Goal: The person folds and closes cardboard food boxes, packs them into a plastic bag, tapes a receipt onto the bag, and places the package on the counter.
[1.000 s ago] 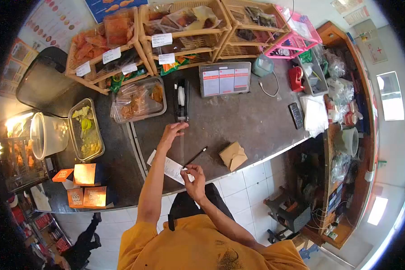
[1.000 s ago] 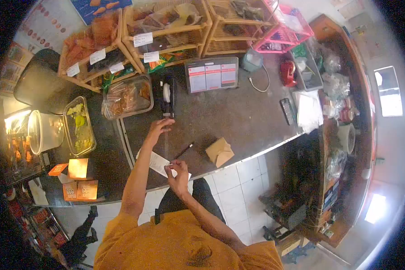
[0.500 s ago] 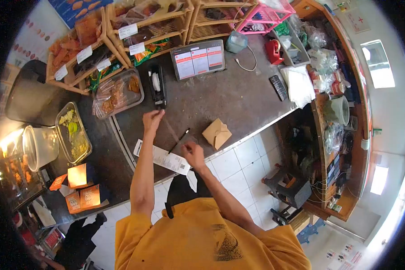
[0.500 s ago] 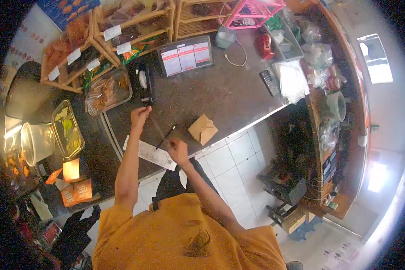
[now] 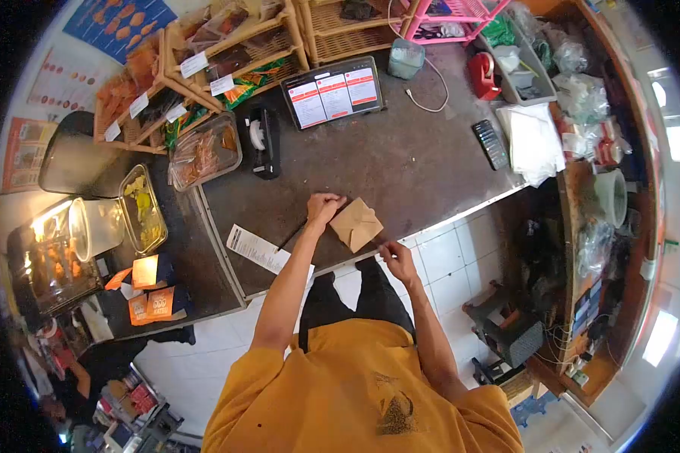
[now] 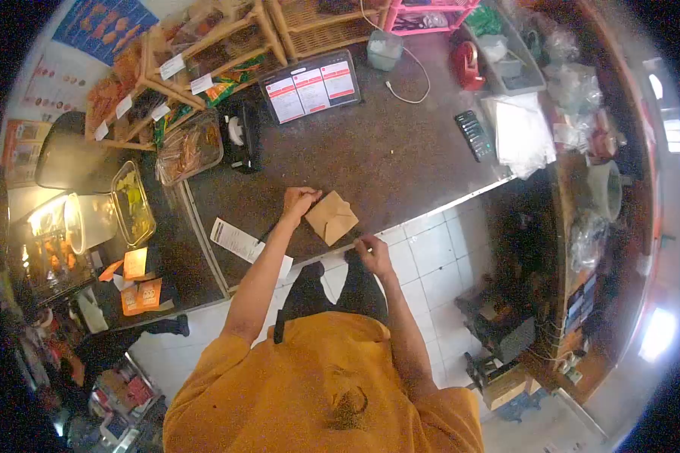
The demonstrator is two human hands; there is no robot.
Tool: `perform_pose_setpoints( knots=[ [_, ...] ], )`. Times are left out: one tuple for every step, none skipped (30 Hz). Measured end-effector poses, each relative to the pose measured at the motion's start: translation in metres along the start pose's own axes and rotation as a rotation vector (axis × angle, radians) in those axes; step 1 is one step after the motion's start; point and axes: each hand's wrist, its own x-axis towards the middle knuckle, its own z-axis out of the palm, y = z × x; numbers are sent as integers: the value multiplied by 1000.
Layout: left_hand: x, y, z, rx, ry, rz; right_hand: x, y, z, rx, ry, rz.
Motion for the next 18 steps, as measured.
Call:
perform_pose_setpoints(
  knots=[
    [0,0,3,-16,-4,-74,7,6,2,-17,-24,-29],
    [-1,-3,5,14,-33,-78,12,12,6,3,-65,46],
    [-6,7,1,40,-60,-85,19,13,8,-34,-63,18],
    [-8,14,-3,62,-84,-91,29,12,9,-74,-62,-16],
    [-11,20,-4,84,-81,-99,36,10,11,-113,-61,-49],
    [-13,24,-5,107,-81,-104,42,2,12,-208,-63,-5],
    [-12,23,-4,127,-82,-104,46,-5,11,-246,-68,20],
    [-12,23,-4,147,-93,-122,50,-13,9,-286,-72,42],
    [-13,22,-2,171,-76,-102,51,-17,9,-328,-72,60],
    [-13,22,-1,192,-59,-78,50,-23,9,-331,-33,75],
    [-13,23,0,210,-40,-51,50,-29,8,-383,-46,109],
    [-8,10,2,187,-11,-23,50,-32,9,-434,-55,144],
    [3,-11,5,165,14,10,49,-36,10,-485,-58,180],
    [11,-19,6,141,34,48,46,-38,13,-458,-14,183],
    [3,0,2,285,108,94,44,-43,15,-463,27,164],
    [-8,20,1,420,179,153,43,-47,13,-474,82,148],
    [-10,18,3,366,200,172,39,-49,5,-490,142,137],
    [-10,15,2,310,220,192,41,-40,-1,-483,130,137]
  ],
)
